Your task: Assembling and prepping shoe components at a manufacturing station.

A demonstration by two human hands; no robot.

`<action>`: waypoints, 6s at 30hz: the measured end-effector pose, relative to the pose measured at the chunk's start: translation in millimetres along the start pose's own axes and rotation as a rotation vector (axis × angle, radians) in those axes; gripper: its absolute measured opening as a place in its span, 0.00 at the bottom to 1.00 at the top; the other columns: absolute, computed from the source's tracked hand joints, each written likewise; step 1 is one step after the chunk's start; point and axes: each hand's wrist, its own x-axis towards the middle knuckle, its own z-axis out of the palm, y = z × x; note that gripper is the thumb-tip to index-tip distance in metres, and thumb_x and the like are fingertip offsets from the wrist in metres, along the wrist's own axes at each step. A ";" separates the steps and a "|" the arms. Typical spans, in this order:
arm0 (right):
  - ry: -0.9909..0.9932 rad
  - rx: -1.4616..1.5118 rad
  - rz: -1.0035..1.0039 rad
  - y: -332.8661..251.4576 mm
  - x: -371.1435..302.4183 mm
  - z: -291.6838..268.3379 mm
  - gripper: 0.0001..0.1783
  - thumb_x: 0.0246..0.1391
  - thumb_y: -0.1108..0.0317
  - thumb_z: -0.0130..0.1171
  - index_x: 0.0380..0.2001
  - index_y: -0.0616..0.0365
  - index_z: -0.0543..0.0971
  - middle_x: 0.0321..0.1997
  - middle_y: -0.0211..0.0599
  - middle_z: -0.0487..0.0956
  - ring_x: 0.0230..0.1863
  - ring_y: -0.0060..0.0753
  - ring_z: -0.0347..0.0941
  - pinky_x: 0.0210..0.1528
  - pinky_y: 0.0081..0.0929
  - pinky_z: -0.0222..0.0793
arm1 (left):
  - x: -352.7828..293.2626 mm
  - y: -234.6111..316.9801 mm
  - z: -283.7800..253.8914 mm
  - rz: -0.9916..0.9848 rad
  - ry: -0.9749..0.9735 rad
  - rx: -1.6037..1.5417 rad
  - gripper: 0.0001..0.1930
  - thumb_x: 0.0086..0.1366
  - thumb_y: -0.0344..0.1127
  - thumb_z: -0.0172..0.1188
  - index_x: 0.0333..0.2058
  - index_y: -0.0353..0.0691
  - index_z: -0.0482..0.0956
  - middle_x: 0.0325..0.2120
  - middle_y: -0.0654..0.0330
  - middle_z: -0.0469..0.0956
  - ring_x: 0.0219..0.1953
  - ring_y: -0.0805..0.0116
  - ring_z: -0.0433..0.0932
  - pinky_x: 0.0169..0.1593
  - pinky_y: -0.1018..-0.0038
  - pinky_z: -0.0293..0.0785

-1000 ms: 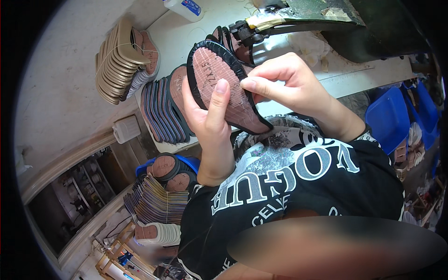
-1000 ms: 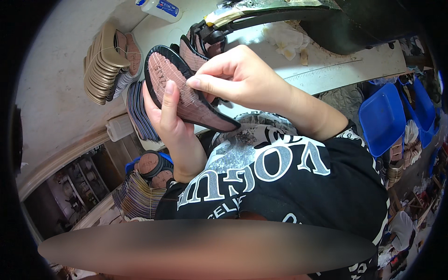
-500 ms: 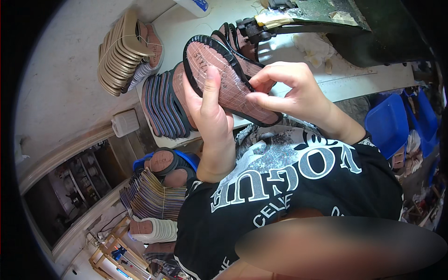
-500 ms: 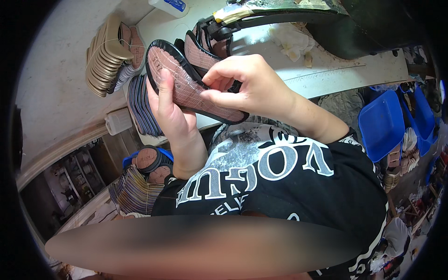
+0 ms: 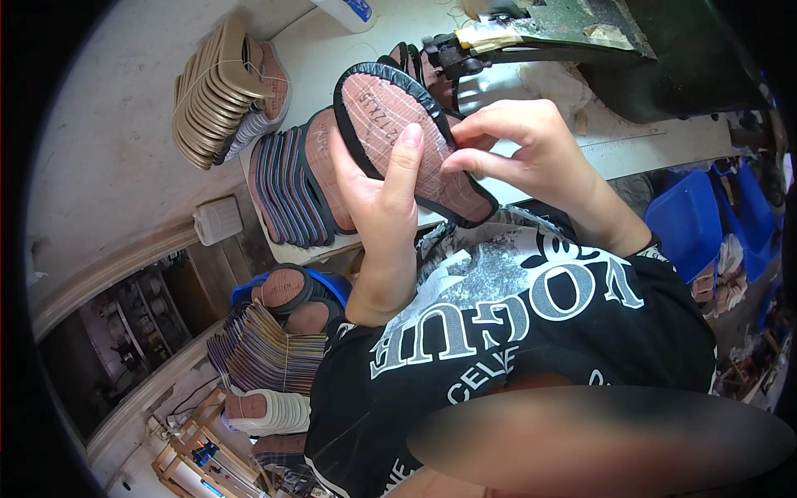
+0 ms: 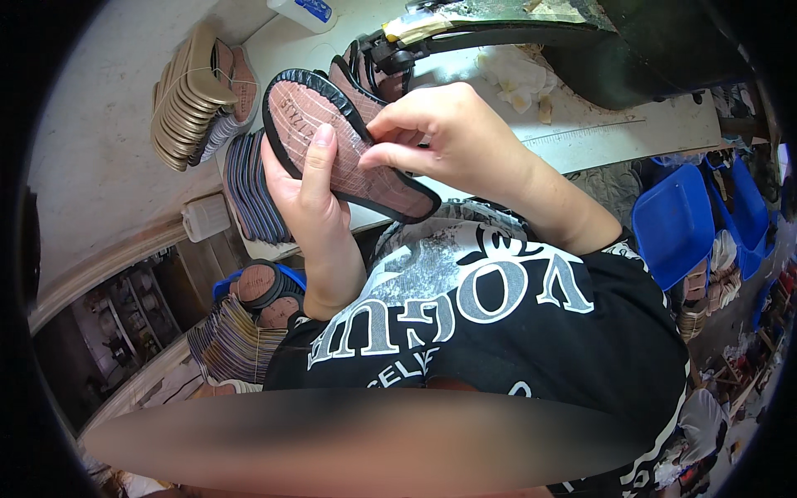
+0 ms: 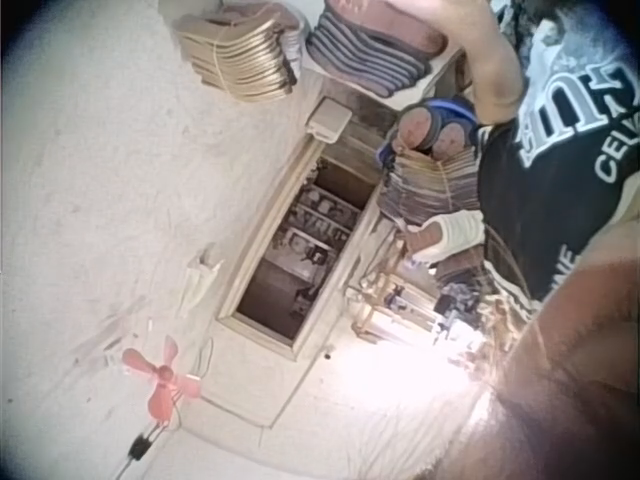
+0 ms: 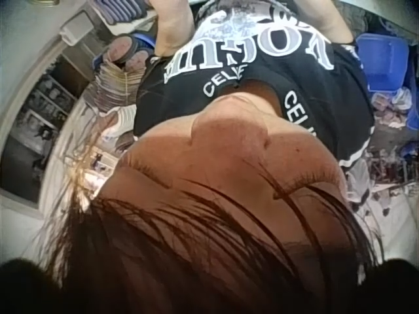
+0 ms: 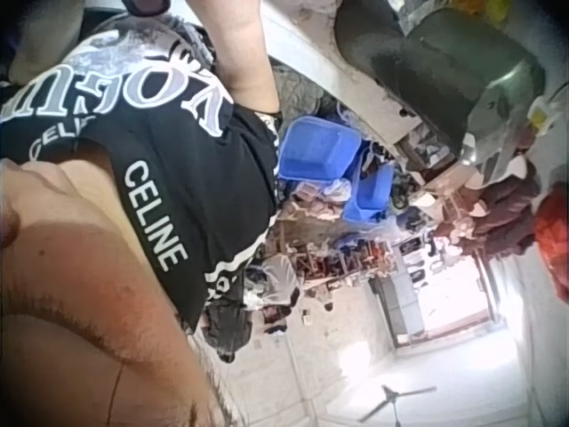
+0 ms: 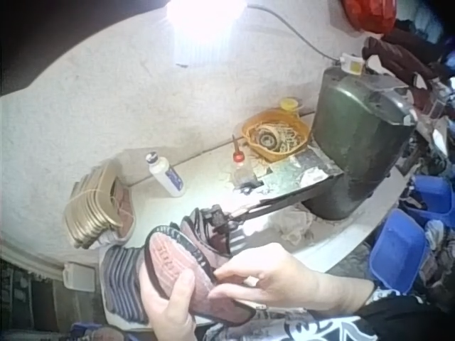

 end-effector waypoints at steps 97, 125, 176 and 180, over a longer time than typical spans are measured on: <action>-0.101 0.163 0.100 -4.6 1.7 -2.2 0.08 0.42 0.73 0.70 0.24 0.63 0.80 0.22 0.35 0.79 0.25 0.25 0.76 0.29 0.20 0.70 | 2.9 -0.5 -0.8 0.043 0.057 -0.017 0.18 0.62 0.26 0.55 0.51 0.30 0.67 0.41 0.54 0.75 0.41 0.70 0.76 0.48 0.75 0.72; -0.074 -0.497 -0.162 -17.4 8.3 13.9 0.09 0.36 0.69 0.61 0.17 0.57 0.71 0.17 0.36 0.72 0.20 0.39 0.73 0.23 0.32 0.69 | -3.2 -23.0 0.6 0.509 0.151 0.435 0.26 0.61 0.27 0.60 0.53 0.25 0.58 0.44 0.49 0.71 0.44 0.67 0.74 0.49 0.73 0.72; -0.199 0.068 0.162 -11.1 10.8 -2.6 0.16 0.39 0.65 0.74 0.27 0.61 0.78 0.23 0.30 0.76 0.26 0.19 0.73 0.29 0.19 0.70 | -1.4 -2.4 1.0 0.122 0.150 -0.056 0.16 0.64 0.25 0.54 0.50 0.31 0.67 0.42 0.55 0.75 0.42 0.71 0.76 0.48 0.75 0.72; -0.179 -0.027 0.089 -9.9 10.6 -4.9 0.12 0.42 0.68 0.70 0.28 0.62 0.79 0.24 0.35 0.78 0.26 0.28 0.77 0.29 0.23 0.71 | 0.8 -5.7 -5.5 0.190 0.096 0.032 0.24 0.62 0.26 0.59 0.53 0.29 0.61 0.45 0.54 0.68 0.45 0.73 0.71 0.49 0.78 0.69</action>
